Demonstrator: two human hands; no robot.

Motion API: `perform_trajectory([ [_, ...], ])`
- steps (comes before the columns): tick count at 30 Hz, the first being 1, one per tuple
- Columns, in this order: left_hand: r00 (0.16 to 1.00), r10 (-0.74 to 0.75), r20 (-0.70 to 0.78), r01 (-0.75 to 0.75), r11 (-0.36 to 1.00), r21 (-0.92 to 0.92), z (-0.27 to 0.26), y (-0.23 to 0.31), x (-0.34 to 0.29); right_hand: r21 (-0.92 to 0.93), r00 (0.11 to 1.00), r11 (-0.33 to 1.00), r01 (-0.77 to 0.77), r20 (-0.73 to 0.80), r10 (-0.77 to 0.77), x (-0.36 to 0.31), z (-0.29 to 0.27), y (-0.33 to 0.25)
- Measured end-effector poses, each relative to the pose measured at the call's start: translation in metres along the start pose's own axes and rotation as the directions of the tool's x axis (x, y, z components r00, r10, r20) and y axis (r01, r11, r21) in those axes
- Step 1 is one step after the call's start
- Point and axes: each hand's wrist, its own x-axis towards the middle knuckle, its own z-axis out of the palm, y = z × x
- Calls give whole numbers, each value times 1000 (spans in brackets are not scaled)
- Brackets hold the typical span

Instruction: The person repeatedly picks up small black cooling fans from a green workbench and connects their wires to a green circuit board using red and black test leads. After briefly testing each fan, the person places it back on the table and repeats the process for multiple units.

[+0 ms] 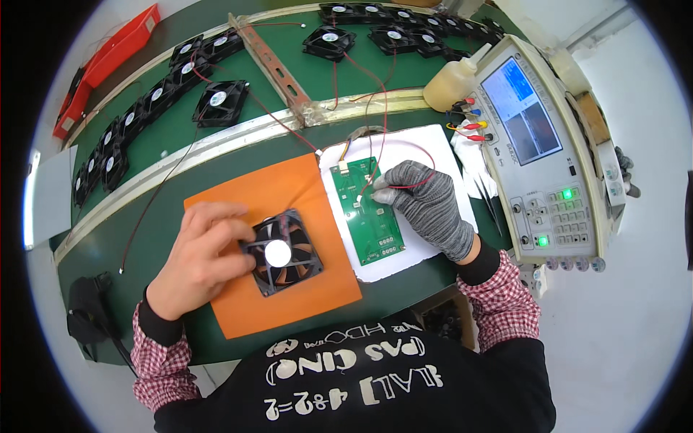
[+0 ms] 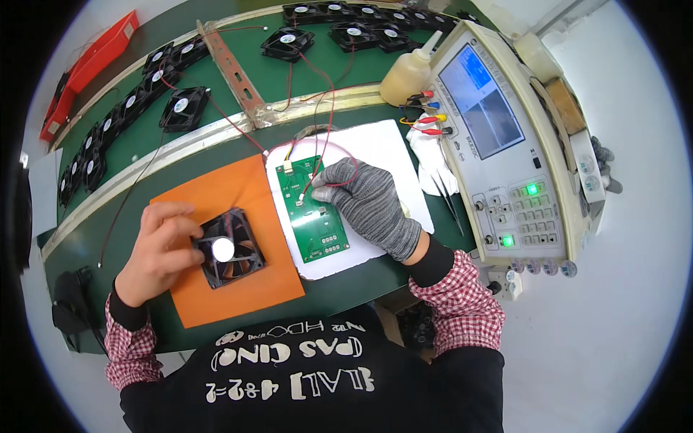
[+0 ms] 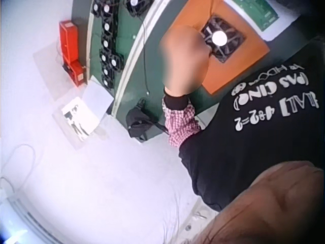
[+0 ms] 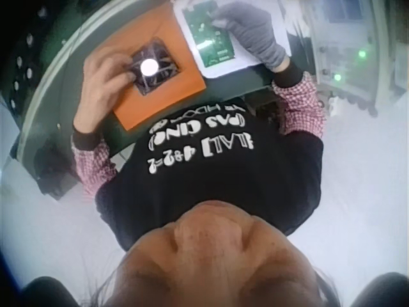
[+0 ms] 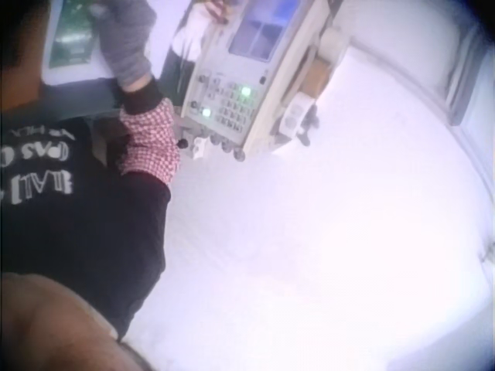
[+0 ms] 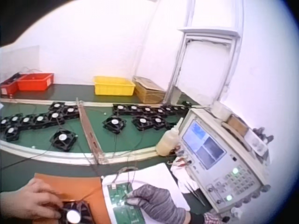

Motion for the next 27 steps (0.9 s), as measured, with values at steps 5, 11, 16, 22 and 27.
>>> perform_trajectory([
  [5, 921, -391, -2, 359, 847, -391, 9, 12, -2, -159, 969, 958, 241, -21, -247, 6, 10, 17],
  [11, 934, -350, 65, 355, 931, -88, 42, 26, 10, -60, 972, 972, 227, 77, -223, 15, 8, 15],
  [16, 923, 134, -360, 25, 915, 404, 1, 38, 8, -66, 966, 965, 255, 50, -252, 11, 3, 15],
  [22, 972, -204, 116, 90, -132, -987, -54, 68, -20, -20, 962, 965, 263, 75, -261, 13, 8, 17],
  [27, 980, -39, 196, 159, -443, -882, -49, 56, -5, 27, 969, 970, 242, 37, -243, 9, 7, 19],
])
